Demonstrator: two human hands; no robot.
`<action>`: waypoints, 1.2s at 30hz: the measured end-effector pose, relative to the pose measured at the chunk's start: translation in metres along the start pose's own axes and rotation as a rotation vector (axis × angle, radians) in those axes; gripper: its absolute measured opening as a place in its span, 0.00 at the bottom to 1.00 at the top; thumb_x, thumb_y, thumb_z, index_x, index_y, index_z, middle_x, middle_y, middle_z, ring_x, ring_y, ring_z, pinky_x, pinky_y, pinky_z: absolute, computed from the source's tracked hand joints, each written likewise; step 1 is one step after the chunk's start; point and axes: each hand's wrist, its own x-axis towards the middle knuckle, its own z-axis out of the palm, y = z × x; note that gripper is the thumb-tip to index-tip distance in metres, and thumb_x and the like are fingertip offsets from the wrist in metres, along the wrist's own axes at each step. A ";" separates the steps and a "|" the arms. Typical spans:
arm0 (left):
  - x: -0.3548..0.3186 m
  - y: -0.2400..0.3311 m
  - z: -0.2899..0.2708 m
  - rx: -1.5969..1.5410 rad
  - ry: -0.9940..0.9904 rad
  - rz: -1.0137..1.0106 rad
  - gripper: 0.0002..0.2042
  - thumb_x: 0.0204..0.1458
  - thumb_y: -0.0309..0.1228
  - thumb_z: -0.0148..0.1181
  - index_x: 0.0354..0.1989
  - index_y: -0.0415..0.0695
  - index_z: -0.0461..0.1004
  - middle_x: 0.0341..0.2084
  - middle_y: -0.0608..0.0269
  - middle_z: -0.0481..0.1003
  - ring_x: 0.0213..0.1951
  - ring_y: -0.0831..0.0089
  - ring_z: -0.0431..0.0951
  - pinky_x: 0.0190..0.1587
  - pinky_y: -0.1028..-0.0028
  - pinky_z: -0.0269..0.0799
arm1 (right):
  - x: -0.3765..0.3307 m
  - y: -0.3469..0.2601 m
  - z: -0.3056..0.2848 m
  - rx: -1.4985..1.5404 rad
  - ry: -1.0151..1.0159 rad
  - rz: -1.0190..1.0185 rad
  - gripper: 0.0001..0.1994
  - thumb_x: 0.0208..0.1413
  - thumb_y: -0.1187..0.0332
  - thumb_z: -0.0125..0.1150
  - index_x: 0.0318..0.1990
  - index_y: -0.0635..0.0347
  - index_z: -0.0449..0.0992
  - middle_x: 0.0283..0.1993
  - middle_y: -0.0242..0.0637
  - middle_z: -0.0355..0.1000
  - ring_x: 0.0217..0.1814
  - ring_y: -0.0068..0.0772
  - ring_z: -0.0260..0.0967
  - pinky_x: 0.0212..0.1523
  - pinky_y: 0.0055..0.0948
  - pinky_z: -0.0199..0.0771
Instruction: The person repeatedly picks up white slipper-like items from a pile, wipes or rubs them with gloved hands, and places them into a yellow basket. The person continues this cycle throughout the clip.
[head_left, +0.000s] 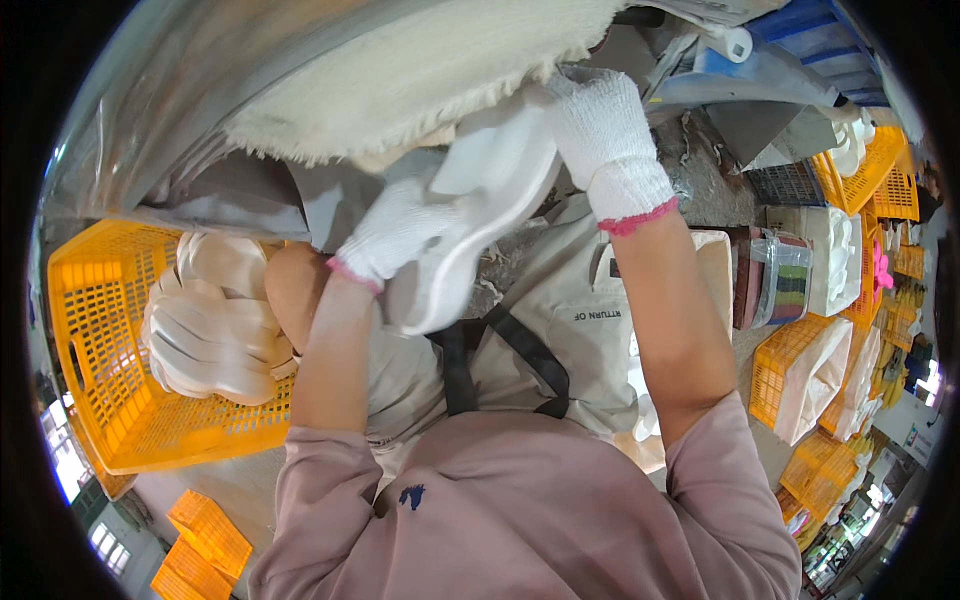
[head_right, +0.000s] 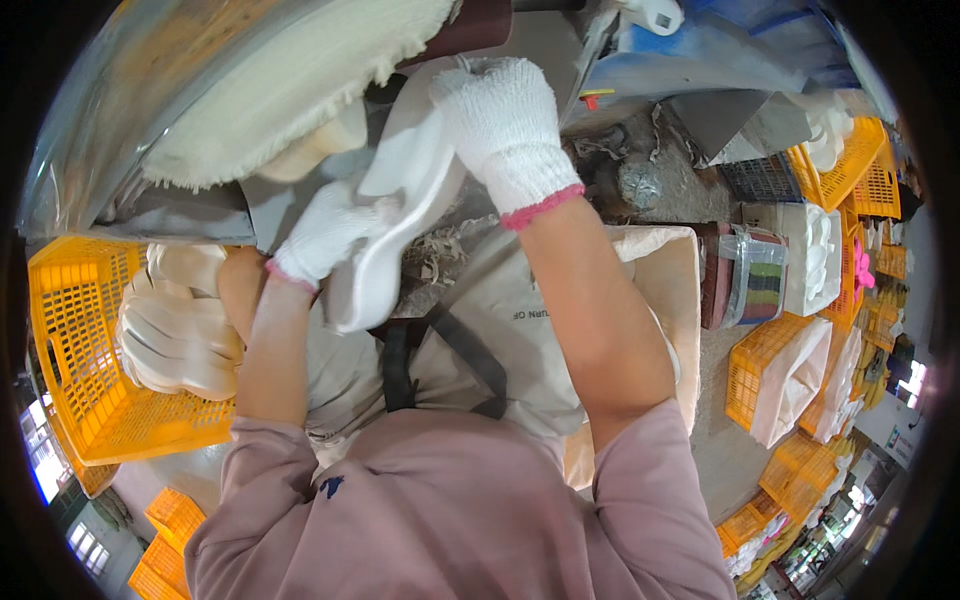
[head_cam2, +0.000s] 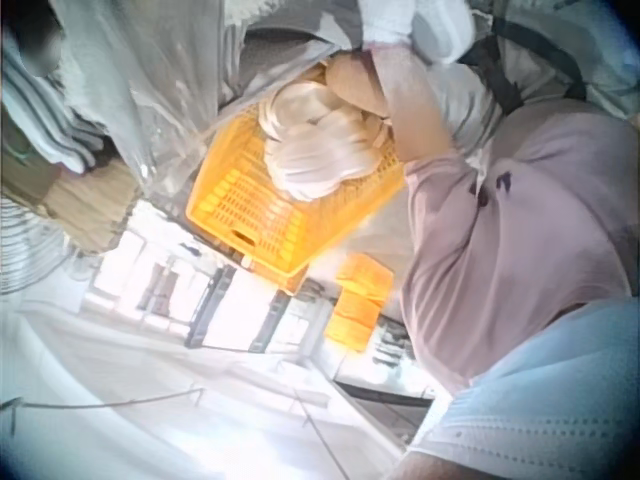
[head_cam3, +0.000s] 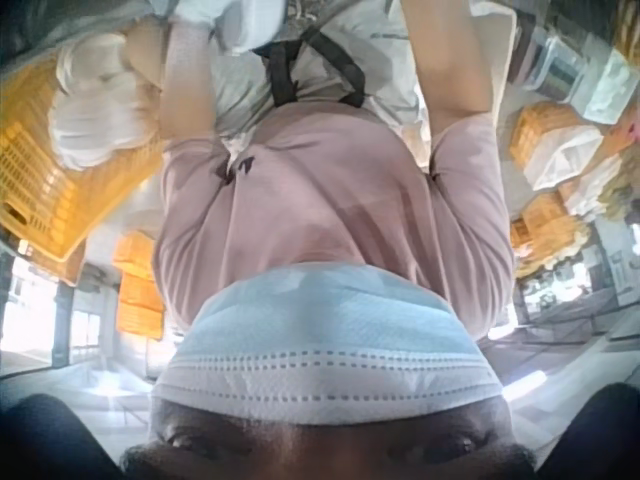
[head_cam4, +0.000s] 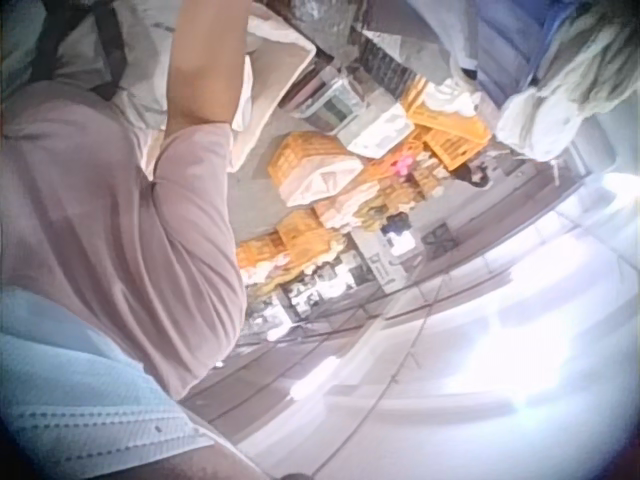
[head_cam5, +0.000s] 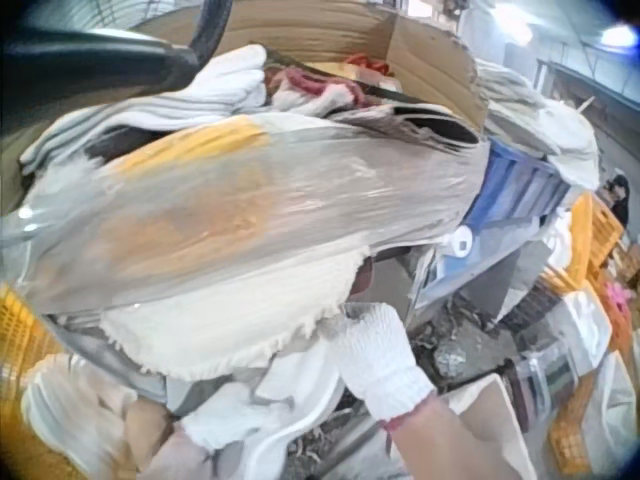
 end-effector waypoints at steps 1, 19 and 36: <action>0.004 0.002 0.007 -0.059 -0.028 -0.094 0.28 0.60 0.42 0.72 0.61 0.33 0.76 0.48 0.57 0.82 0.47 0.73 0.80 0.54 0.72 0.76 | -0.002 -0.003 -0.003 -0.033 -0.001 -0.043 0.15 0.59 0.57 0.62 0.39 0.60 0.85 0.44 0.55 0.81 0.49 0.60 0.79 0.50 0.47 0.79; 0.058 0.028 0.151 -0.900 0.414 0.000 0.19 0.72 0.40 0.54 0.58 0.37 0.78 0.49 0.61 0.81 0.49 0.66 0.82 0.55 0.68 0.76 | -0.138 -0.031 -0.063 -0.007 0.161 0.167 0.38 0.53 0.70 0.63 0.73 0.68 0.61 0.68 0.54 0.69 0.73 0.58 0.65 0.76 0.45 0.60; 0.079 -0.018 0.008 0.828 0.581 -0.204 0.33 0.61 0.57 0.66 0.58 0.35 0.78 0.49 0.43 0.83 0.56 0.61 0.81 0.53 0.58 0.77 | -0.029 -0.008 -0.016 0.097 0.266 0.101 0.23 0.48 0.52 0.67 0.38 0.67 0.83 0.38 0.59 0.81 0.46 0.63 0.81 0.50 0.49 0.82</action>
